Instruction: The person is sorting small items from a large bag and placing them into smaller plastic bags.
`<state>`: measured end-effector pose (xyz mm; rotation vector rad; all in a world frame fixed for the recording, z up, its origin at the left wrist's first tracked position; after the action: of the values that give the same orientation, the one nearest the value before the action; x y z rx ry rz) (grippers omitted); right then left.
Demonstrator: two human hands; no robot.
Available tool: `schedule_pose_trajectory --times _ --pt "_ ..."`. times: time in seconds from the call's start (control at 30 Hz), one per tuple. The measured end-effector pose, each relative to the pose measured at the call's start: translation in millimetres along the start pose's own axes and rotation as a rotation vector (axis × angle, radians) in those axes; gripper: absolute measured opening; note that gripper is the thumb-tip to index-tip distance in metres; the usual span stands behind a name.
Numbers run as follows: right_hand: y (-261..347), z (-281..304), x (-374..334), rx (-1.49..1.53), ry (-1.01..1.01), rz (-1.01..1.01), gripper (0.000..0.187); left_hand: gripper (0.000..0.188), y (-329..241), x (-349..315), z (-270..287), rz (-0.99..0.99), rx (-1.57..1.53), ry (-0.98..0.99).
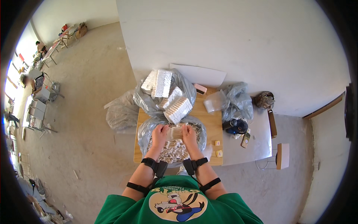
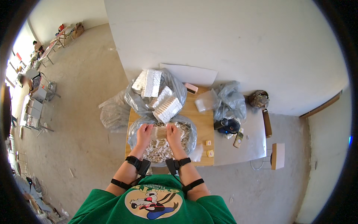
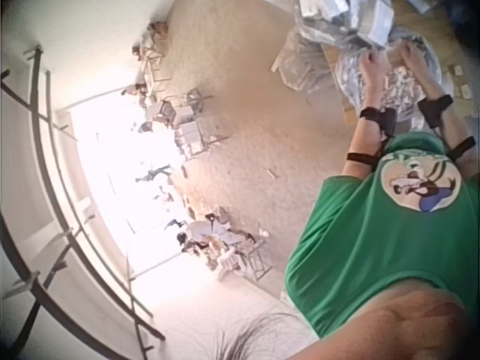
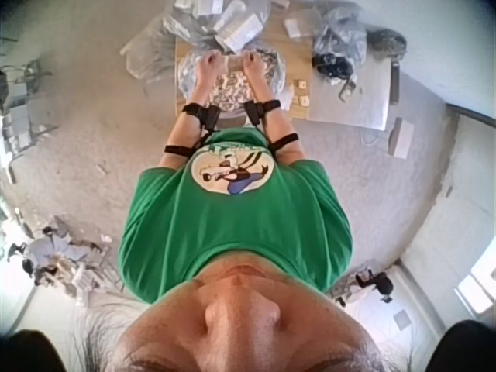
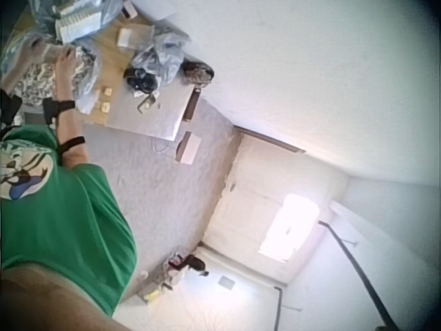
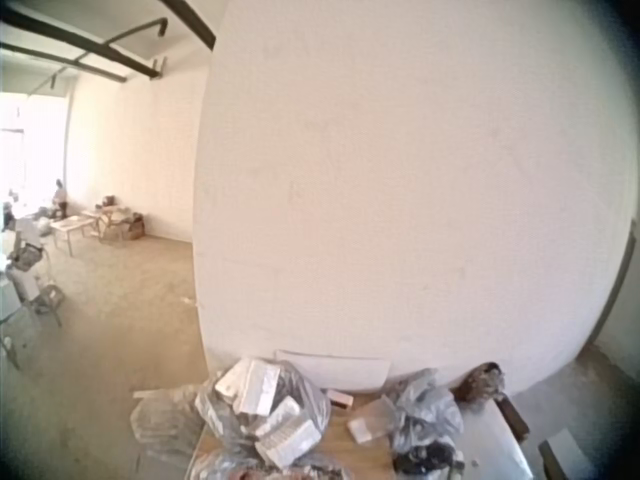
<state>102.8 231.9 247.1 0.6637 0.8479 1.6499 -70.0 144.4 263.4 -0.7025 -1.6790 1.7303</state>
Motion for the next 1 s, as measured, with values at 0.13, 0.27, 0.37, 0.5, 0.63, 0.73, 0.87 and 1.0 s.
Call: schedule_pose_trajectory --times 0.13,0.27,0.37,0.5,0.63,0.73,0.87,1.0 --pt "17 0 -6 -0.081 -0.060 0.014 0.030 0.031 33 -6 -4 0.324 -0.173 0.019" --pt "14 -16 -11 -0.079 0.001 0.009 0.031 0.032 16 -7 1 0.118 0.095 0.014" --pt "-3 -19 -3 -0.049 -0.022 0.013 0.031 0.033 12 -5 5 0.137 0.064 0.000" --pt "-5 -22 -1 -0.104 -0.078 0.053 0.030 0.033 30 2 24 0.114 0.095 -0.046" --pt "-4 -58 -19 0.346 0.249 -0.275 0.028 0.031 19 2 22 0.118 0.056 -0.008" --pt "-15 -60 -18 0.323 0.215 -0.305 0.028 0.031 39 5 38 0.206 0.017 -0.043" --pt "-20 -66 -15 0.213 0.261 -0.288 0.027 0.029 82 4 50 0.380 -0.089 -0.014" --pt "-26 -70 -12 0.180 0.170 -0.213 0.031 0.028 87 -4 36 0.479 -0.113 0.102"
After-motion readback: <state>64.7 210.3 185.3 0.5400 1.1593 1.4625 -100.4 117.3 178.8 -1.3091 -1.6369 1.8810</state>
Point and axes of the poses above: each hand's wrist, its own x-axis towards the middle knuckle, its own z-axis out of the back of the hand, y = z × x, the point moved 9 cm from there along x, towards the middle knuckle, and after that the axes turned 15 degrees about -x, right-handed, at the moved point
